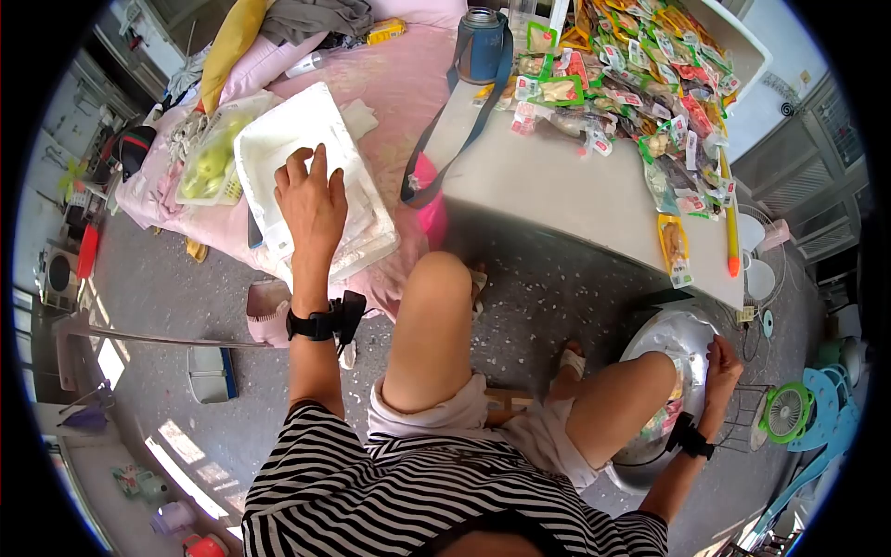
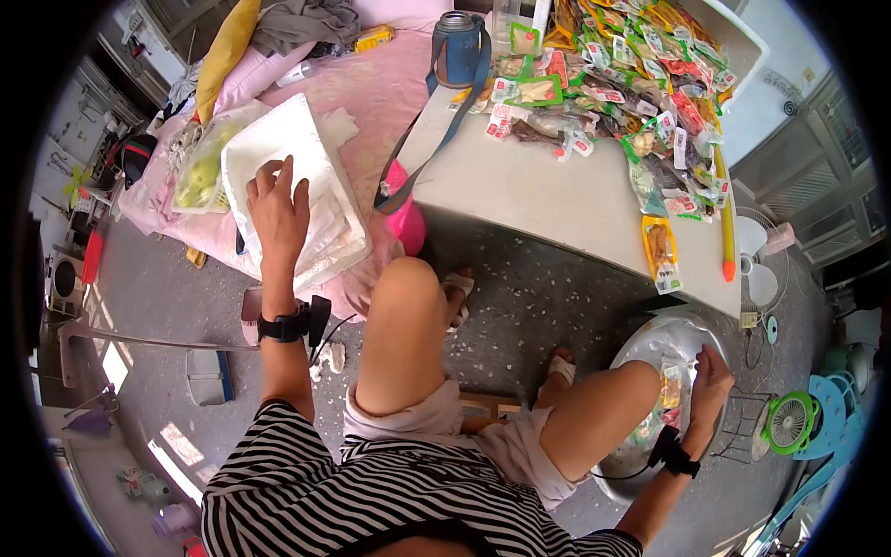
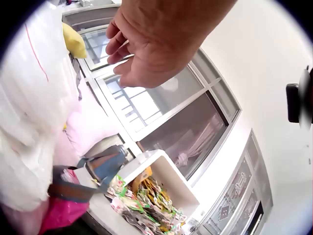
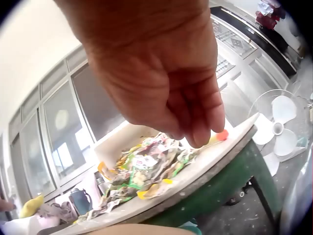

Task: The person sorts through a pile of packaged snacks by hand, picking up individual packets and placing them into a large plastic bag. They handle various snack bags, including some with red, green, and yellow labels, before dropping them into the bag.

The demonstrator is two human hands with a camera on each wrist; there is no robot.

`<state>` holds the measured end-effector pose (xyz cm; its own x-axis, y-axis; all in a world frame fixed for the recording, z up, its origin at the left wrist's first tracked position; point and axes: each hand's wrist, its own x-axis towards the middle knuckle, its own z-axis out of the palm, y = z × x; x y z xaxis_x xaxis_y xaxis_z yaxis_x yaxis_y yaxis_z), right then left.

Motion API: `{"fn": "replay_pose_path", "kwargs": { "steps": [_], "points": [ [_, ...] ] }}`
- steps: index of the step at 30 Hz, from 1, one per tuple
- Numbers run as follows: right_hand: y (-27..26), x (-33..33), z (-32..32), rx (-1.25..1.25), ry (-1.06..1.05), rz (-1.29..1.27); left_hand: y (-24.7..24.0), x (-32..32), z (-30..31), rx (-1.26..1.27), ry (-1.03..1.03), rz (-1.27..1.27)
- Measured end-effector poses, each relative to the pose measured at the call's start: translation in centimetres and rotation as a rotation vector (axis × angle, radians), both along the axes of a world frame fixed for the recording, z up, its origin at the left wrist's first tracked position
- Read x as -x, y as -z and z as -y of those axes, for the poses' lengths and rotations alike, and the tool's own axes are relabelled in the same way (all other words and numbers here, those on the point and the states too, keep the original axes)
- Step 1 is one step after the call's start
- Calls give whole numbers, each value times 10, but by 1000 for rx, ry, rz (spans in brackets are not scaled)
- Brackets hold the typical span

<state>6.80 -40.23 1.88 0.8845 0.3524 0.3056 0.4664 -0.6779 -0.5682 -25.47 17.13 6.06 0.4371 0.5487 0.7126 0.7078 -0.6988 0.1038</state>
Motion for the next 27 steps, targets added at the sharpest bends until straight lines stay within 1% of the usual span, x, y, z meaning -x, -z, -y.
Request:
{"fn": "replay_pose_path", "kwargs": {
  "steps": [1, 2, 3, 5, 8, 10, 11, 14, 17, 18, 22, 27],
  "points": [
    [-18, 4, -24, -56, -38, -5, 9, 20, -15, 46, -110, -107],
    [-34, 10, -47, -111, -74, -8, 15, 36, -25, 159, -154, -224],
    [-53, 18, -70, -132, -147, 6, 23, 50, -34, 279, -120, -265],
    [-84, 35, -114, -177, -288, 37, 28, 64, -36, 436, -44, -252],
    [-106, 58, -164, -248, -466, 11, 37, 67, -28, 279, -59, -180],
    [-109, 71, -191, -257, -588, 23, 41, 63, -25, 250, -94, -133],
    [-110, 77, -201, -263, -648, 29, 43, 59, -23, 235, -110, -110],
    [-96, 84, -223, -257, -754, -12, 48, 47, -17, 279, -7, 116],
    [-76, 86, -230, -286, -762, -138, 45, 44, -3, 134, -23, -61],
    [-74, 86, -231, -301, -791, -148, 44, 43, -1, 127, -53, -111],
    [-56, 80, -233, -326, -821, -305, 32, 35, 10, 67, -66, -61],
    [-37, 71, -242, -356, -837, -499, 21, 10, 14, 95, -66, -65]
  ]
}}
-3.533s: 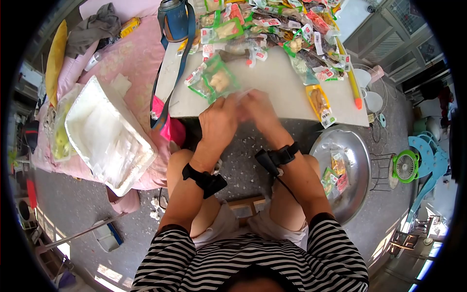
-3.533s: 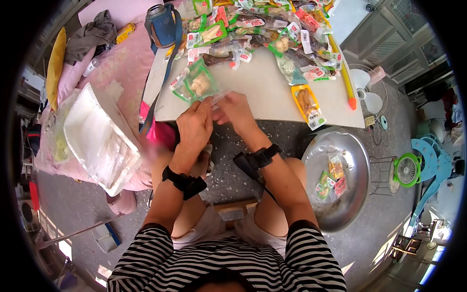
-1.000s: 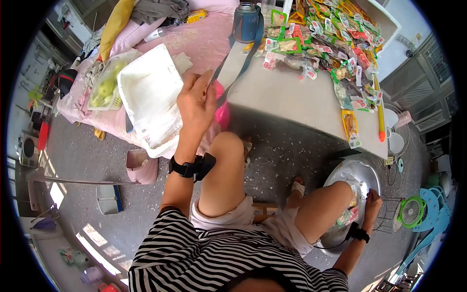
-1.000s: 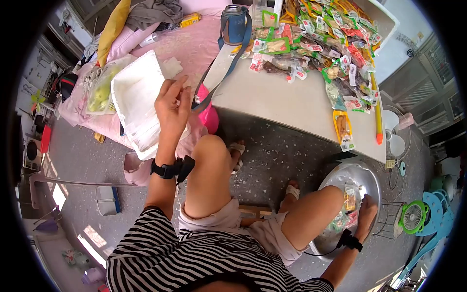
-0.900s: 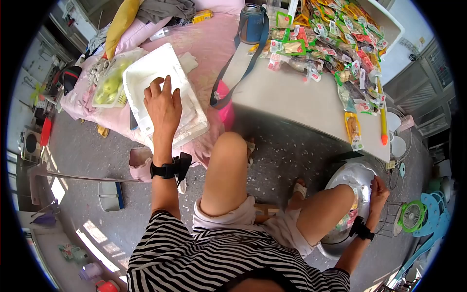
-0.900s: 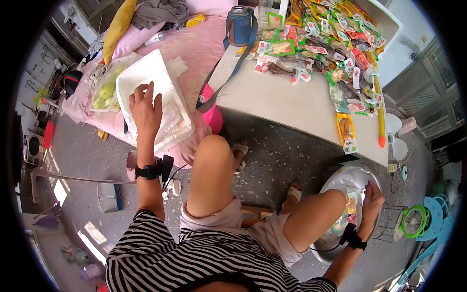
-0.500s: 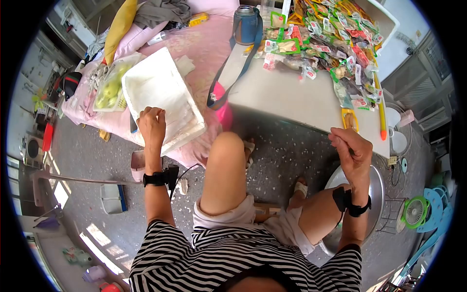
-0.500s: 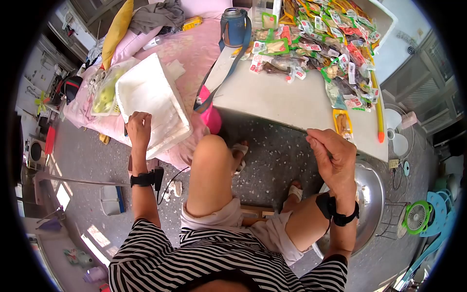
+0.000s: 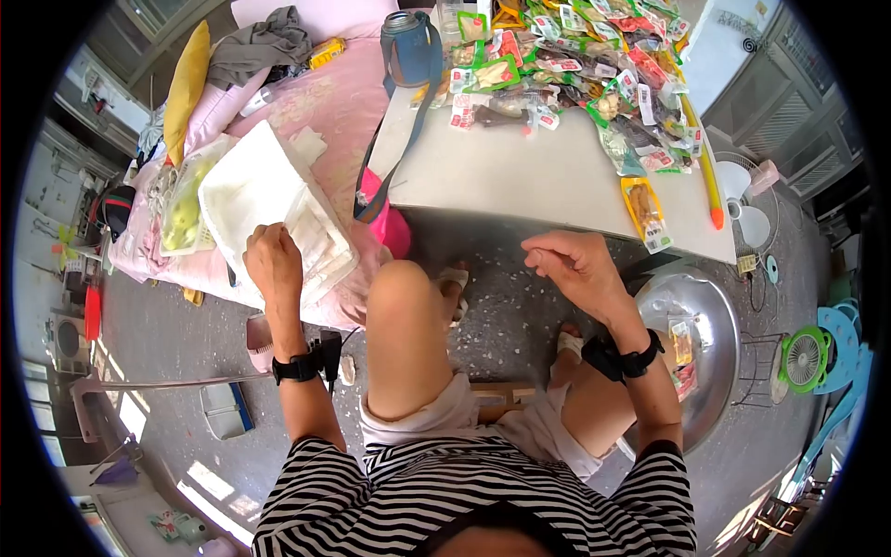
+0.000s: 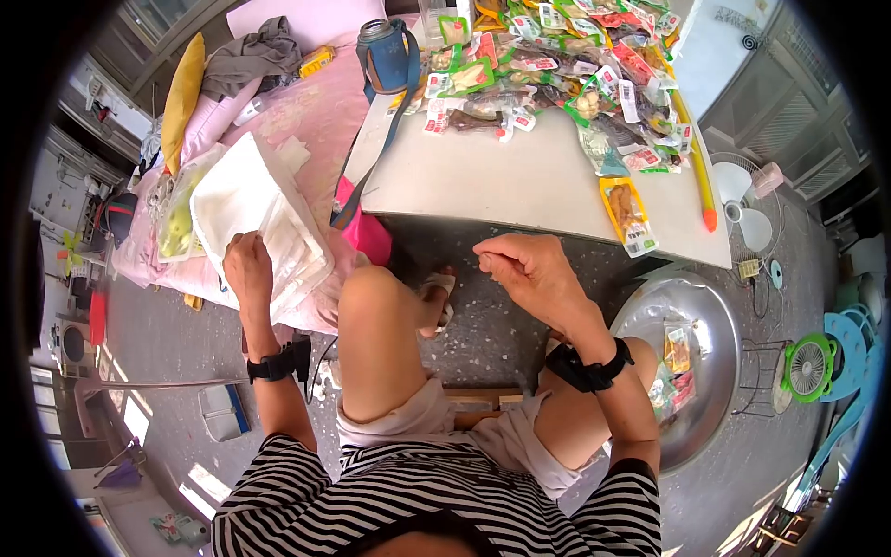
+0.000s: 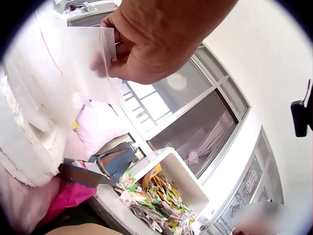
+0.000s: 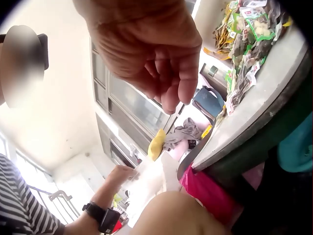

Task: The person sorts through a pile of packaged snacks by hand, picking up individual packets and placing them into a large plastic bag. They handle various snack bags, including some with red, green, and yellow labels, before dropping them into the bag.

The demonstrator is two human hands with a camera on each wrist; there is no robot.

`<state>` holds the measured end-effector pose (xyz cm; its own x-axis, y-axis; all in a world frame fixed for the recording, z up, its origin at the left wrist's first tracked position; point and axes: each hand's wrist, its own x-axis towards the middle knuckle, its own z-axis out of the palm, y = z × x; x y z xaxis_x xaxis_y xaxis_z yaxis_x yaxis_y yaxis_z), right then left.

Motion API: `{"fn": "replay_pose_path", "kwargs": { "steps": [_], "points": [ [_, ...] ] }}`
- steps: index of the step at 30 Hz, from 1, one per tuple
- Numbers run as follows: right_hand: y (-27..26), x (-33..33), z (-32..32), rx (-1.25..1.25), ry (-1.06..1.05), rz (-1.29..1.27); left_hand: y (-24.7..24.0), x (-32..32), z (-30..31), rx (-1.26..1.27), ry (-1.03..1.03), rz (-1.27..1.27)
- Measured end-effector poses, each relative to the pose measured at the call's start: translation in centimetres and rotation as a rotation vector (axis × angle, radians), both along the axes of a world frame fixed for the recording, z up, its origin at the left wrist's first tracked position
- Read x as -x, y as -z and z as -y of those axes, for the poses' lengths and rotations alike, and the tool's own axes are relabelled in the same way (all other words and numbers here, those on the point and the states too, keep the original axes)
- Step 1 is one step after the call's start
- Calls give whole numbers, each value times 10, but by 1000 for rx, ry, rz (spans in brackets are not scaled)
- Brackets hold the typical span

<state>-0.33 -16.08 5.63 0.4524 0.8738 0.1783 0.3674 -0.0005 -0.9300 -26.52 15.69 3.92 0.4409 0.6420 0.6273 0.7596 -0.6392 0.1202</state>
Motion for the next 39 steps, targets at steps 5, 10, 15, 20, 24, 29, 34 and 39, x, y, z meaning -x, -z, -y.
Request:
{"fn": "replay_pose_path", "kwargs": {
  "steps": [5, 10, 15, 20, 24, 29, 34, 39],
  "points": [
    [-2, -5, -5, 49, 20, -254, -20, -45, 24, 153, 249, 404],
    [-15, -21, -30, 62, 90, -511, -27, -141, 90, 649, 615, 551],
    [10, -53, -56, 66, 271, -634, 3, -221, 134, 705, 803, 323],
    [63, -73, -53, -6, 366, -770, 40, -246, 139, 673, 811, 281],
    [73, -76, -48, 33, 378, -794, 54, -243, 141, 484, 776, 327],
    [65, -79, -46, 151, 469, -355, 50, -226, 148, 116, 809, 329],
    [72, -81, -49, 167, 511, -238, 60, -217, 154, 221, 781, 43],
    [64, -87, -50, 243, 495, -328, 54, -211, 135, 208, 687, 81]
  ]
}}
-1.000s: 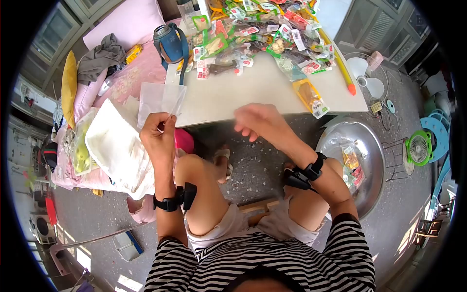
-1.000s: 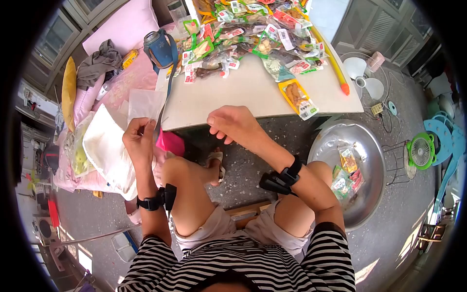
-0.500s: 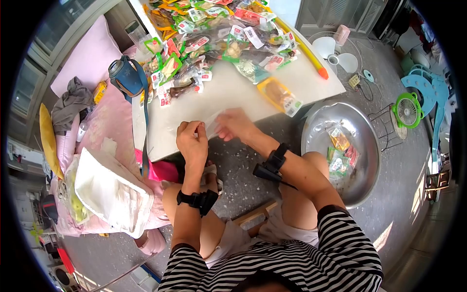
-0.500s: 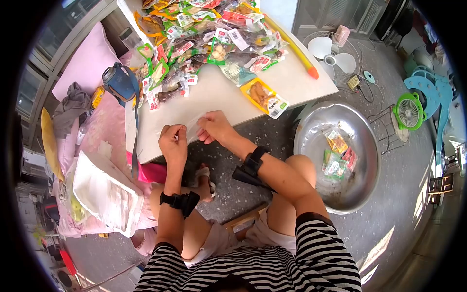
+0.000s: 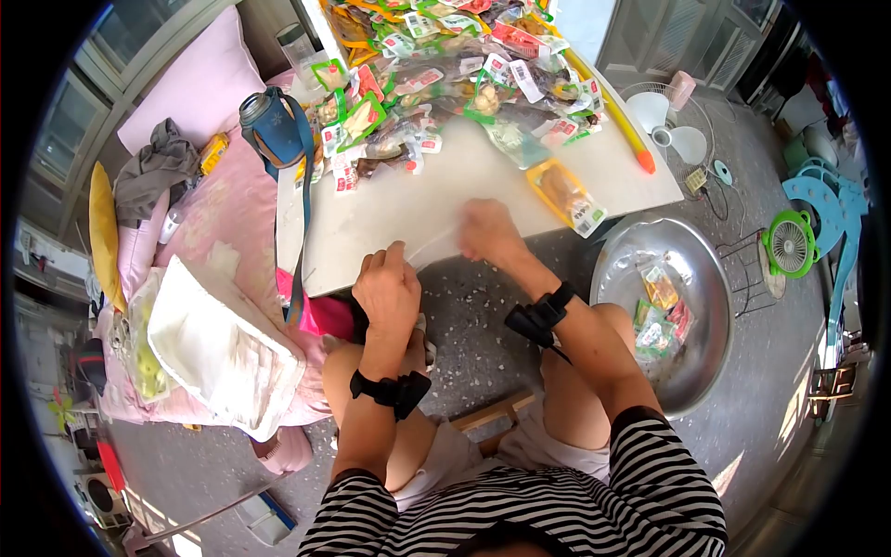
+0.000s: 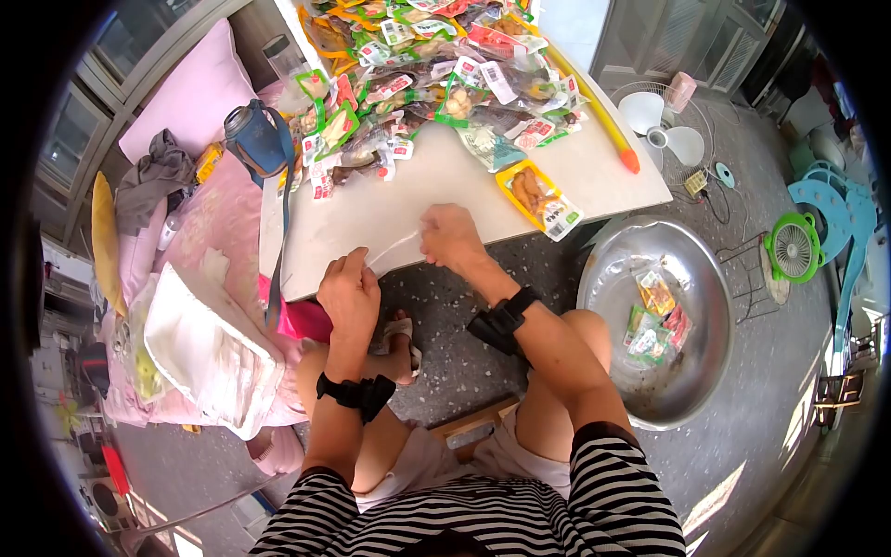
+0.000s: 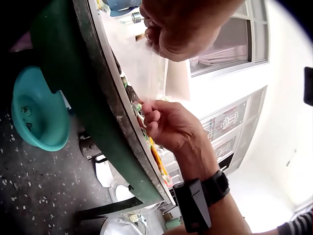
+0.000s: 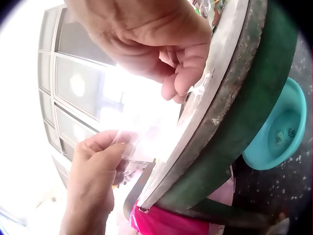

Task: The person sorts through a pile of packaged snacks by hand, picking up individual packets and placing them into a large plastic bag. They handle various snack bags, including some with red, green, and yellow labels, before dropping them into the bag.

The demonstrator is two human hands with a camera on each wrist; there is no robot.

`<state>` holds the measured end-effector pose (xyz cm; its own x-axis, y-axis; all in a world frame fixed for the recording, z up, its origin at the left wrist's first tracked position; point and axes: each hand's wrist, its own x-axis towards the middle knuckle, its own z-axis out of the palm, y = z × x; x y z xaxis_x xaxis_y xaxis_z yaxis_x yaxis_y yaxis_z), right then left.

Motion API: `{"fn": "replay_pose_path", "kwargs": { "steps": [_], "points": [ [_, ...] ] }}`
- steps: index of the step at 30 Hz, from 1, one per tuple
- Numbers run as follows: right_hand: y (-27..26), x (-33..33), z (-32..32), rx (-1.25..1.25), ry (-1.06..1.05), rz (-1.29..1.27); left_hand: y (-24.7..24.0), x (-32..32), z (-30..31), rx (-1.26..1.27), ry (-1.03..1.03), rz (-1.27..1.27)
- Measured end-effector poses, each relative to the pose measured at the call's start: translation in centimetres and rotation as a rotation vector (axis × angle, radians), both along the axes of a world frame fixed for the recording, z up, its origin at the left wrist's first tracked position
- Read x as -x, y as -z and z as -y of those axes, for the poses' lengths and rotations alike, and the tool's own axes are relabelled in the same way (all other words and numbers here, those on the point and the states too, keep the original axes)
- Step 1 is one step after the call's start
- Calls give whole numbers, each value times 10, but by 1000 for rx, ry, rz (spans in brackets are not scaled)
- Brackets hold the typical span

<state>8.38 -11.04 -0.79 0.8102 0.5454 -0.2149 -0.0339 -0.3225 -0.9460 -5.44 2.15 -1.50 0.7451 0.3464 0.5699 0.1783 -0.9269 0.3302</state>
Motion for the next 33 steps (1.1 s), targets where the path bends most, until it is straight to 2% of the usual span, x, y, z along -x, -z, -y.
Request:
{"fn": "replay_pose_path", "kwargs": {
  "steps": [3, 6, 9, 12, 15, 18, 21, 24, 27, 30, 33],
  "points": [
    [1, 8, -5, -72, -117, -79, -9, 2, -14, -27, -100, 136],
    [-12, -5, -2, 15, -491, -72, -11, 8, -21, -71, -136, 121],
    [-28, -28, -9, -70, -232, 38, -18, 12, -28, -45, -217, 72],
    [1, -58, -52, 81, -115, 686, -5, 11, -36, 6, -230, -106],
    [26, -64, -92, 200, -145, 1073, 5, 8, -37, 42, -201, -159],
    [28, -60, -108, 541, -178, 1112, 6, 5, -37, 36, -197, -202],
    [22, -54, -102, 581, -208, 1177, 4, 6, -38, 45, -188, -202],
    [4, -35, -82, 654, -215, 1107, 4, 6, -39, 57, -195, -163],
    [13, -30, -58, 629, -127, 899, 3, 7, -41, 28, -213, -107],
    [15, -21, -29, 522, -54, 982, 2, 7, -42, 16, -224, -60],
    [8, -19, 4, 369, -71, 1004, -2, 8, -40, 56, -236, -100]
  ]
}}
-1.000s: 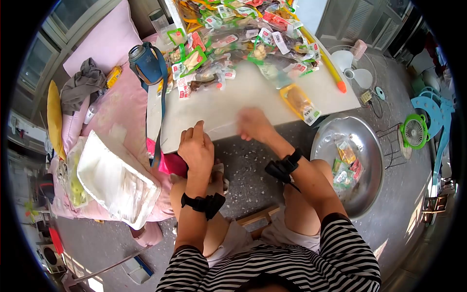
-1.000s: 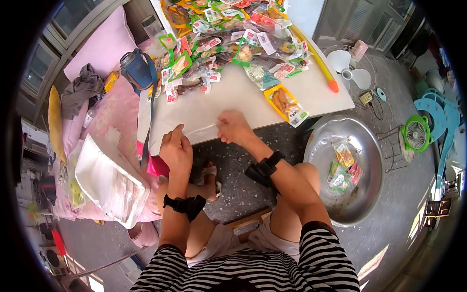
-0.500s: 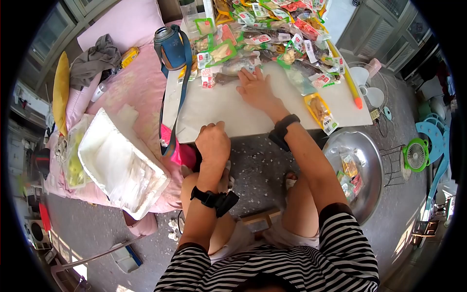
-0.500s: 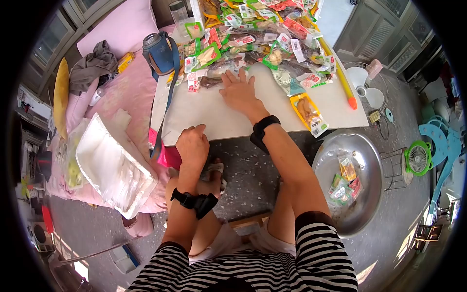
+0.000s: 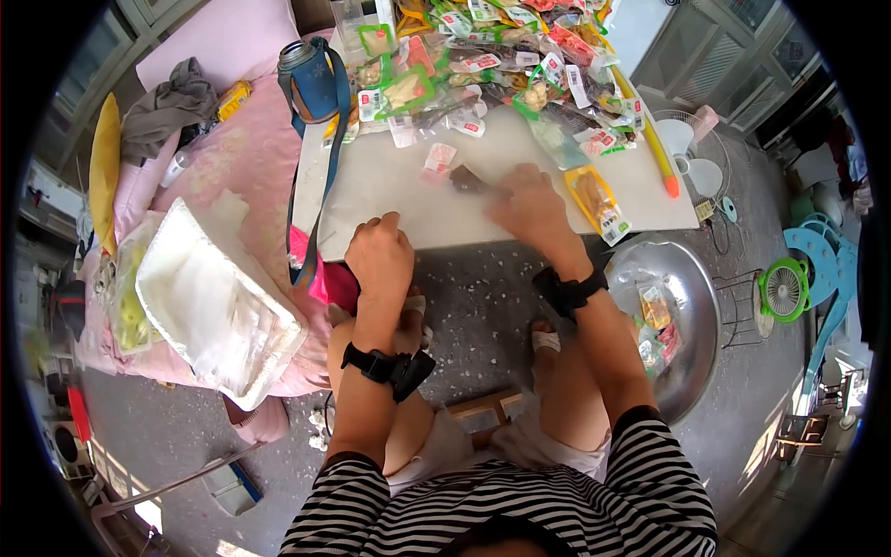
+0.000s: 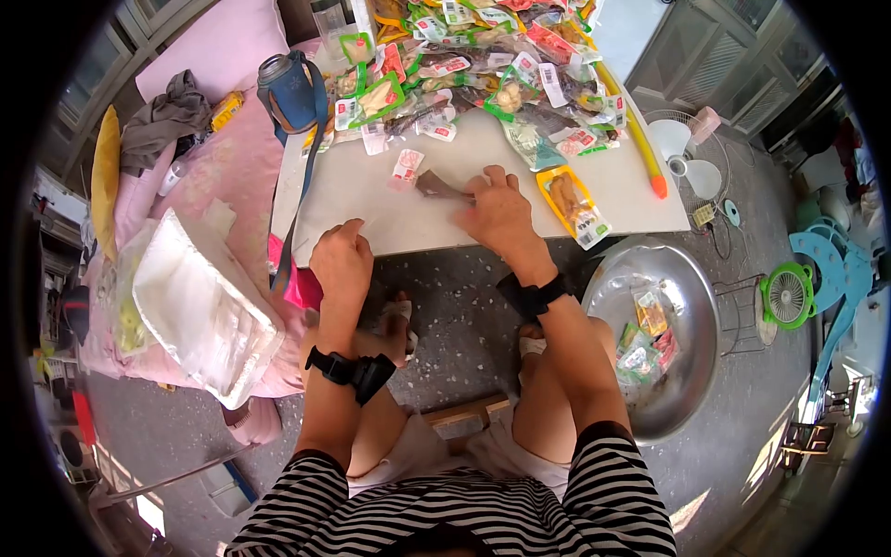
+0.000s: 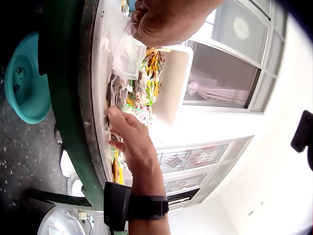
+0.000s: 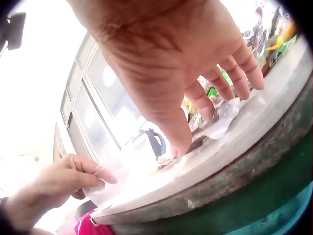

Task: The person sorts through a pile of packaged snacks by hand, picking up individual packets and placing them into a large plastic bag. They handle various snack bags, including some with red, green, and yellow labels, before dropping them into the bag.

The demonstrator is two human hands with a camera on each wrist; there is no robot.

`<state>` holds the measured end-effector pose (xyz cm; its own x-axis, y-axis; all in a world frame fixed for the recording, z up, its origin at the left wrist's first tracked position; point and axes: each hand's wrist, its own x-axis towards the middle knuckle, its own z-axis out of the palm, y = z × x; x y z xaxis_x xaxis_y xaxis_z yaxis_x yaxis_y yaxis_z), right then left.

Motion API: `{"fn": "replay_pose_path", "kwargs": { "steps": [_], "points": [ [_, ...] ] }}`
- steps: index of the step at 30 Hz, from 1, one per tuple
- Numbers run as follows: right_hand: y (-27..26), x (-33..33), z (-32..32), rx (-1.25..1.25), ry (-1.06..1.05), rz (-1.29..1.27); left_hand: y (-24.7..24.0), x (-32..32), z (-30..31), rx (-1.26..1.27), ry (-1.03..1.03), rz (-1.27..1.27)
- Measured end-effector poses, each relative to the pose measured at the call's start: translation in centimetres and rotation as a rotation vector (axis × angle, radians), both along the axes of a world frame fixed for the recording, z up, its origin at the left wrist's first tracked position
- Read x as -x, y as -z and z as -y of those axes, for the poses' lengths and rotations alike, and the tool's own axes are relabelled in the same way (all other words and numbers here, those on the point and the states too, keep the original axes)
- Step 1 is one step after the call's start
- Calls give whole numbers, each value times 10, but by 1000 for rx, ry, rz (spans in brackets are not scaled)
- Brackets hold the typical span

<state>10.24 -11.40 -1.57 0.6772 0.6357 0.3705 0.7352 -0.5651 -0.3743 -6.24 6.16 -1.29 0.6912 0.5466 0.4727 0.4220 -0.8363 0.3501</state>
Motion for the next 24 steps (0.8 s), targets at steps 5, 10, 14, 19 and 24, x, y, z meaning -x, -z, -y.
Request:
{"fn": "replay_pose_path", "kwargs": {
  "steps": [5, 10, 14, 19, 24],
  "points": [
    [-23, -7, 30, 168, 95, -215, 1, -2, -1, 9, -3, -8],
    [-15, -9, 36, 8, 137, -164, 8, -7, 1, 9, 39, 24],
    [-26, -9, 39, -49, 78, -354, 8, -10, 4, 21, 55, -18],
    [-31, -6, 48, -249, 38, -615, 8, -10, 4, 47, 79, -12],
    [-42, -1, 58, -543, -116, -900, 10, -12, 3, 79, 108, 21]
  ]
}}
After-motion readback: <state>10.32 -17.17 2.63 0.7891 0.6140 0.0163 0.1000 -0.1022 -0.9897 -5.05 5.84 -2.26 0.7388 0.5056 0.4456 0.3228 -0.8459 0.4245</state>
